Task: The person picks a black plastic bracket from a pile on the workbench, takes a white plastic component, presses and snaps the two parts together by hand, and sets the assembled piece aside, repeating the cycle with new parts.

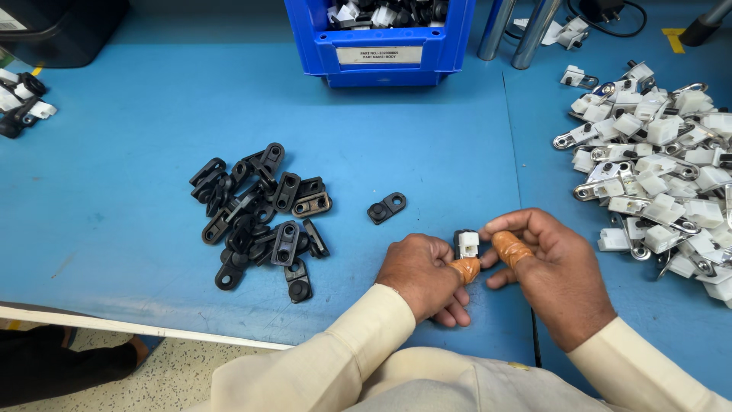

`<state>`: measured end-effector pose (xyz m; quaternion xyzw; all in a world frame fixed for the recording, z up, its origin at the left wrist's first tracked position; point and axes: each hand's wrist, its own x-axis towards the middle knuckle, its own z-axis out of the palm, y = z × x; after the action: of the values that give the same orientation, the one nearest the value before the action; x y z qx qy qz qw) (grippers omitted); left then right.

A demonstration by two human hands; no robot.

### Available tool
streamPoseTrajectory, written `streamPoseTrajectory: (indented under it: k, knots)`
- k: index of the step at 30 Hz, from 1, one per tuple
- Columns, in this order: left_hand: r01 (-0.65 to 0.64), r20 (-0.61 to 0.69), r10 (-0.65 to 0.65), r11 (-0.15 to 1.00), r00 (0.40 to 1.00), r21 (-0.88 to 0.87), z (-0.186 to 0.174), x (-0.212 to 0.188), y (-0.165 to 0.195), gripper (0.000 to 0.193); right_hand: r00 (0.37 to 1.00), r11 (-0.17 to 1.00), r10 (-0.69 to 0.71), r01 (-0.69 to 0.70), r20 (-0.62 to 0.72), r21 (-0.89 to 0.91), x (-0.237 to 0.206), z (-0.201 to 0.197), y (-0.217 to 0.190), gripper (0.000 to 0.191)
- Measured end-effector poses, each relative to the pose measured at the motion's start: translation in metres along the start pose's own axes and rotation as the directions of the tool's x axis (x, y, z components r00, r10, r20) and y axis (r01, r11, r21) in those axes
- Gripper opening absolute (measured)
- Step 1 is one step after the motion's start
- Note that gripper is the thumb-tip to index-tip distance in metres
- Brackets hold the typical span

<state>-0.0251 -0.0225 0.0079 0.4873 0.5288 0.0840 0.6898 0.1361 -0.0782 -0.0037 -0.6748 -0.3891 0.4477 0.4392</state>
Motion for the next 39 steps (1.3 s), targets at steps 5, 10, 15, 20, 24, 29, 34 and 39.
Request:
streamPoseTrajectory:
  k: [5, 10, 15, 20, 24, 29, 34, 39]
  knots:
    - [-0.013, -0.029, 0.014, 1.000, 0.999, 0.017, 0.002, -0.001, -0.002, 0.016, 0.984, 0.984, 0.177, -0.177, -0.020, -0.003, -0.006, 0.001, -0.009, 0.023]
    - [-0.091, -0.075, 0.090, 0.996, 0.993, -0.009, 0.007, -0.001, -0.004, 0.010, 0.963, 0.960, 0.268, -0.269, 0.023, 0.082, -0.005, -0.001, -0.008, 0.024]
    - [-0.132, 0.029, 0.131, 0.990, 0.991, 0.053, 0.002, 0.001, -0.006, 0.021, 0.944, 0.935, 0.327, -0.330, 0.041, 0.132, 0.002, -0.008, 0.001, 0.022]
    - [-0.122, 0.103, 0.116, 0.991, 0.988, 0.062, -0.006, 0.007, -0.007, 0.033, 0.950, 0.939, 0.311, -0.310, 0.018, 0.146, 0.006, -0.010, 0.007, 0.020]
    - [-0.226, 0.024, 0.228, 0.973, 0.973, -0.054, -0.008, 0.015, -0.006, 0.047, 0.961, 0.961, 0.276, -0.275, -0.025, 0.028, 0.004, -0.006, 0.005, 0.017]
    - [-0.228, -0.005, 0.234, 0.940, 0.972, -0.256, -0.005, 0.024, 0.002, 0.039, 0.965, 0.935, 0.259, -0.243, -0.030, 0.257, -0.001, -0.005, -0.001, 0.028]
    - [-0.214, -0.065, 0.207, 0.970, 0.976, -0.119, -0.003, 0.021, 0.010, 0.031, 0.973, 0.963, 0.231, -0.226, -0.018, 0.147, 0.000, -0.009, 0.002, 0.017]
    - [-0.205, -0.149, 0.184, 0.970, 0.972, -0.134, 0.006, 0.012, 0.014, 0.029, 0.971, 0.989, 0.132, -0.116, -0.200, 0.086, 0.003, 0.003, 0.008, 0.018]
